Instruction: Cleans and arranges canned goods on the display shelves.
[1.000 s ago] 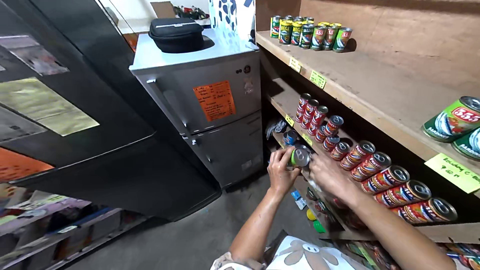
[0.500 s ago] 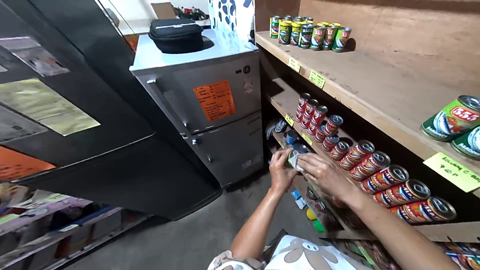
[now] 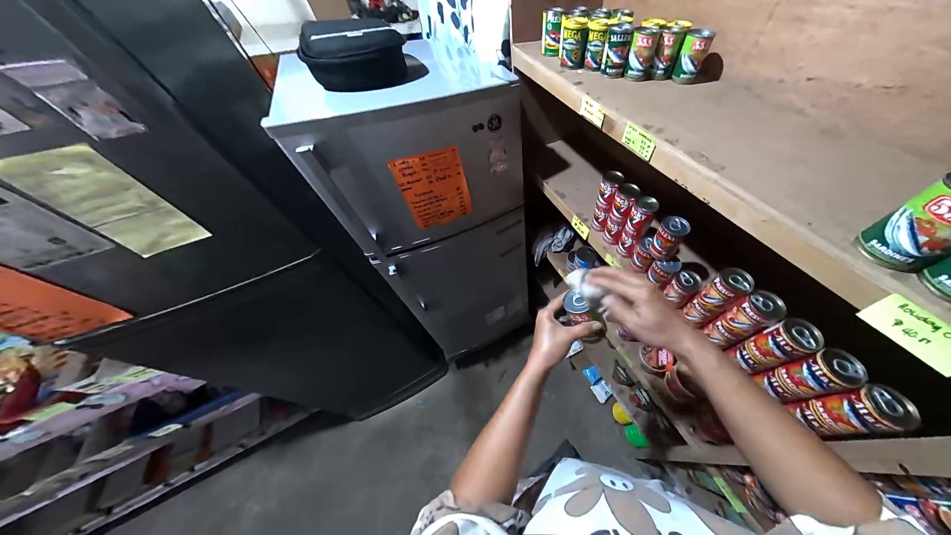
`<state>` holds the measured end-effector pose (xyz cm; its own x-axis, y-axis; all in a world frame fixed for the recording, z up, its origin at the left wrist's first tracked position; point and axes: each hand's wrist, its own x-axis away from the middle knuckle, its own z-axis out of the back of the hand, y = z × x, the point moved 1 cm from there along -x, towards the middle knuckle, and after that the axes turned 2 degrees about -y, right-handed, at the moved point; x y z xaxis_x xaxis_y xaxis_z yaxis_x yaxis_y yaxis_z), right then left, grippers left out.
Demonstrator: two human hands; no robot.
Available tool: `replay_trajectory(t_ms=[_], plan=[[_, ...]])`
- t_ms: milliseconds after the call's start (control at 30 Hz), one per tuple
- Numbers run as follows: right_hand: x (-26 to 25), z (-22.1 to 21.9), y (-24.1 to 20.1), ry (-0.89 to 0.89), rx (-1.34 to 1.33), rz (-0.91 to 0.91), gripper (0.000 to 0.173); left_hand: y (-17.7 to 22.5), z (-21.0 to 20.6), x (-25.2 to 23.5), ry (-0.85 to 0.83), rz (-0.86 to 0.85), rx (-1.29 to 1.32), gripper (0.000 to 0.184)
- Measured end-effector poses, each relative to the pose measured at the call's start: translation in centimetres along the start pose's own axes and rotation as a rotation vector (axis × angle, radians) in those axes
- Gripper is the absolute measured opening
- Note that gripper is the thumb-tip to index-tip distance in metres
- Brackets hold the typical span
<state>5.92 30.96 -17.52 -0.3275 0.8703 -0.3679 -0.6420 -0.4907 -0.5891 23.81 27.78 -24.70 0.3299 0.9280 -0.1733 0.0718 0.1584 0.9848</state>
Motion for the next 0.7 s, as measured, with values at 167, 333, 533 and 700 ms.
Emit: replay_trajectory(t_ms=[167,333,533,700], plan=[[0.8,0.3,2.9,0.015,-0.159,-0.14,0.035,0.0,-1.5,0.8,0.045,0.263,0.663,0.026],[0.3,-0.3,0.6,0.07,-0.1,-0.253,0.035,-0.1,-3.5,0.4,0.185,0.346,0.871,0.015],[4.7,-6.7,2.3,0.223,0.431,0.353,0.022,0.5,-4.4,-0.3,0.364,0.536,1.301,0.04],[5.0,-4.2,1.2,0.453,0.188,0.174,0.026,0.7,-4.6,0.0,0.471,0.533,1.287,0.045]])
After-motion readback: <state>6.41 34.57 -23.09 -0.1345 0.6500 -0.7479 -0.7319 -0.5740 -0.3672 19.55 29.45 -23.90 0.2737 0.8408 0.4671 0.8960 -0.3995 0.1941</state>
